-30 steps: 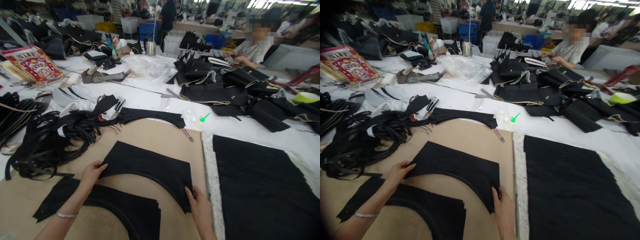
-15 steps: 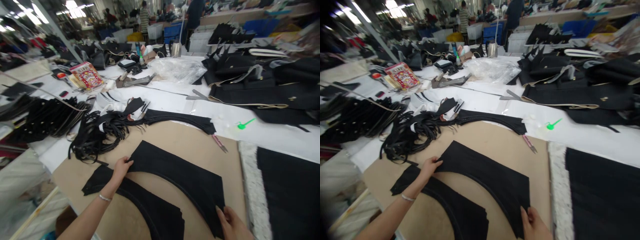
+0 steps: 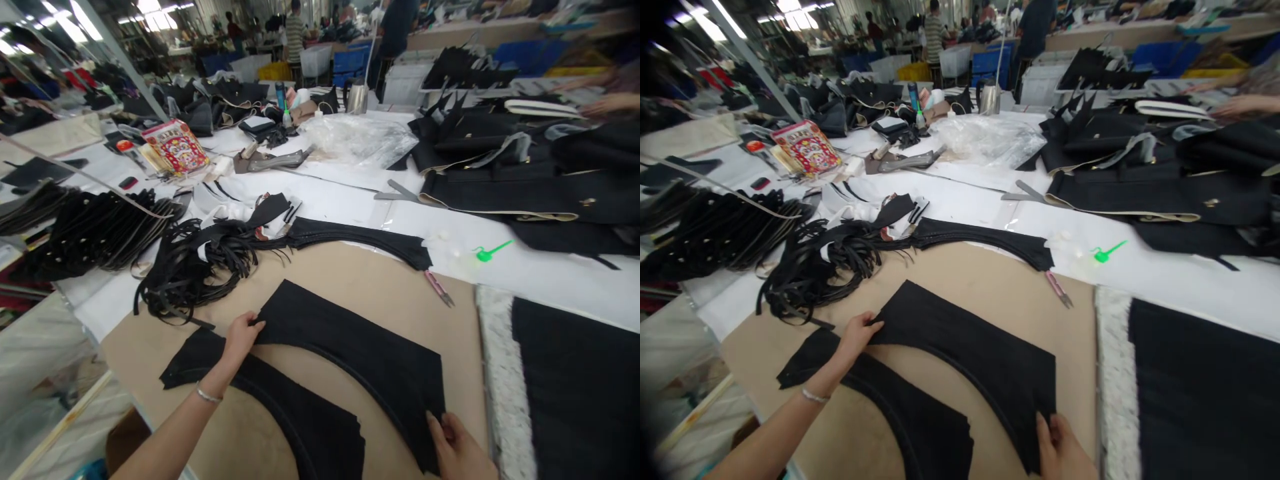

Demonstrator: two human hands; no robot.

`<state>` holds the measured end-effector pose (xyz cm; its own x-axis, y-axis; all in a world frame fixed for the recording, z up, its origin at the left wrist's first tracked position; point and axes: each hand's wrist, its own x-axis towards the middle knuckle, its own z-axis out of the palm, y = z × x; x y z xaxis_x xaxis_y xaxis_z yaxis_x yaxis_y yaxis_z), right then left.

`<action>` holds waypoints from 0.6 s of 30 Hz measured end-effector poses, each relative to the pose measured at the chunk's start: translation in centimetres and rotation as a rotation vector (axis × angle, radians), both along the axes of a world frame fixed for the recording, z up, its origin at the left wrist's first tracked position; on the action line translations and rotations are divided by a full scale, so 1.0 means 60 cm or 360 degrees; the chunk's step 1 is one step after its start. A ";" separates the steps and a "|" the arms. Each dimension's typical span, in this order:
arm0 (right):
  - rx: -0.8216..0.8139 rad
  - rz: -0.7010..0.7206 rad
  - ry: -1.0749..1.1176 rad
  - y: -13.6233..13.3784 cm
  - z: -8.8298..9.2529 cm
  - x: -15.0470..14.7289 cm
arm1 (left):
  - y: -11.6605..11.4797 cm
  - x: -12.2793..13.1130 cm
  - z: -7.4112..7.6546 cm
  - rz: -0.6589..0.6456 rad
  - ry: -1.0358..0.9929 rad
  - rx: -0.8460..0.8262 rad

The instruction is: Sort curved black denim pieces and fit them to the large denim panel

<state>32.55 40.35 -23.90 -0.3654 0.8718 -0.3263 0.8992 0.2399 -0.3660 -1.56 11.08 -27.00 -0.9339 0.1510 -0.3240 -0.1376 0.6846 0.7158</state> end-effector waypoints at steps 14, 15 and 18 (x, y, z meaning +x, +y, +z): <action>0.0197 0.0121 0.0025 -0.024 0.021 -0.005 | 0.000 0.001 -0.021 -0.0349 0.0235 -0.0677; 0.0200 0.0122 0.0031 -0.025 0.022 -0.005 | 0.002 0.006 -0.018 -0.0326 0.0373 -0.0690; 0.0211 0.0125 0.0038 -0.026 0.021 -0.005 | 0.011 0.024 -0.010 -0.0386 0.0858 -0.0596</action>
<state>32.27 38.78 -22.63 -0.4405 0.8750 -0.2008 0.8671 0.3567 -0.3477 -0.10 11.76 -27.59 -0.9331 0.3442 0.1042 0.3583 0.8650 0.3512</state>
